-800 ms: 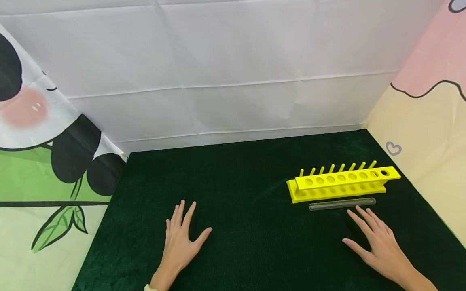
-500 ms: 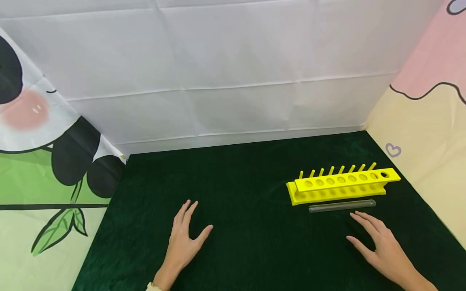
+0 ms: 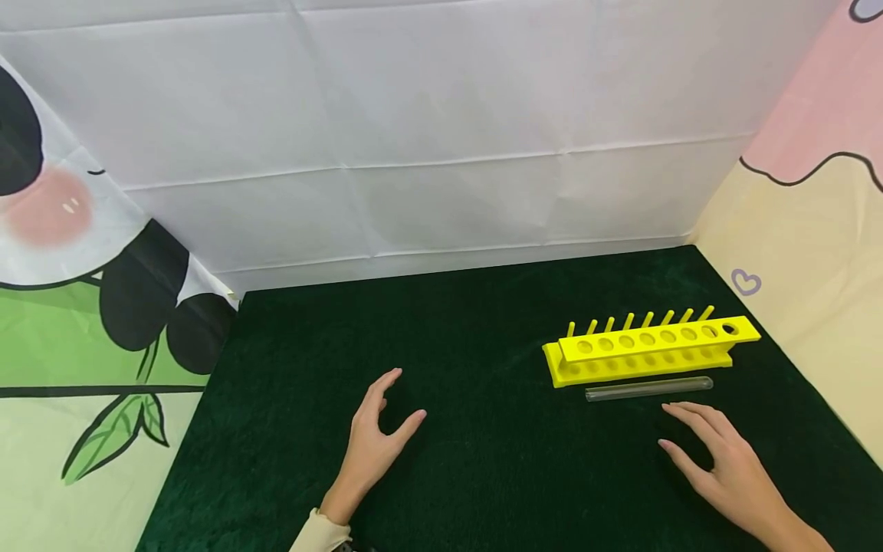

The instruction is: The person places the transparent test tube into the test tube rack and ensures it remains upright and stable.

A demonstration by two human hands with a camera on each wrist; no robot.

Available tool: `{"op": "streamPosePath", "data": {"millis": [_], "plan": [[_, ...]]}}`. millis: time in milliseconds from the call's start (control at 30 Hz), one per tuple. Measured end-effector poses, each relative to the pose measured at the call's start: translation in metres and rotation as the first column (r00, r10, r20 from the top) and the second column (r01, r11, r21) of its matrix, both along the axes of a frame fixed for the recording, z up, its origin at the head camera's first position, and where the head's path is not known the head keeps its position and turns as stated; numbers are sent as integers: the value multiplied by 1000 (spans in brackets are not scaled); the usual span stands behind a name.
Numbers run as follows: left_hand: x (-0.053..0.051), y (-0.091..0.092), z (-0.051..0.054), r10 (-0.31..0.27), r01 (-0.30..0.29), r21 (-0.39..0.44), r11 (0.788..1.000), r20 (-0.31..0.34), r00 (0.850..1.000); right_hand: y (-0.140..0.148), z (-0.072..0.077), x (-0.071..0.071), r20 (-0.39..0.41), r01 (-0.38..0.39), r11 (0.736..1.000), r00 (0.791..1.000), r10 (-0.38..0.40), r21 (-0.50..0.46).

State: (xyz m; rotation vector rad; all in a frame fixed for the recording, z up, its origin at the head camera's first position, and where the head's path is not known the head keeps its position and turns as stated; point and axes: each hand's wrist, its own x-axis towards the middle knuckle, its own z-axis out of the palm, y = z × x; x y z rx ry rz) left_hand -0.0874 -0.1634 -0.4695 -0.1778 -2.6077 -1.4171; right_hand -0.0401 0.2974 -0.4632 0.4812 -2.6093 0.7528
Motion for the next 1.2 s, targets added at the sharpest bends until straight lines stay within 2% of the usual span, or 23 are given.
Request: {"op": "streamPosePath", "data": {"millis": [200, 300, 500, 533, 733, 767, 1000, 1100, 1200], "plan": [[-14, 14, -3, -76, 78, 98, 992, -24, 997, -2, 3, -4, -28, -30, 1000, 999, 31, 8], [-21, 24, -1, -103, 105, 143, 984, -20, 994, -3, 5, -6, -33, -39, 999, 999, 40, 14], [-26, 49, 28, -185, 183, 203, 962, -12, 983, -4, 8, -10, -46, -55, 998, 997, 56, 30], [-29, 52, 27, -198, 197, 212, 957, -17, 980, -4, 8, -12, -52, -60, 998, 997, 62, 32], [-53, 67, -7, -238, 240, 239, 941, -36, 971, -3, 13, -20, -95, -105, 994, 990, 109, 43], [-55, 70, -9, -248, 250, 240, 938, -40, 968, -2, 14, -22, -99, -110, 993, 988, 114, 48], [-65, 100, -11, -324, 319, 293, 901, -33, 946, 0, 16, -31, -105, -105, 990, 988, 115, 99], [-67, 114, -6, -355, 351, 313, 883, -47, 934, 3, 15, -34, -99, -92, 989, 990, 104, 117], [-68, 128, 5, -387, 386, 327, 863, -63, 920, 5, 13, -37, -106, -88, 989, 989, 100, 115]]}}
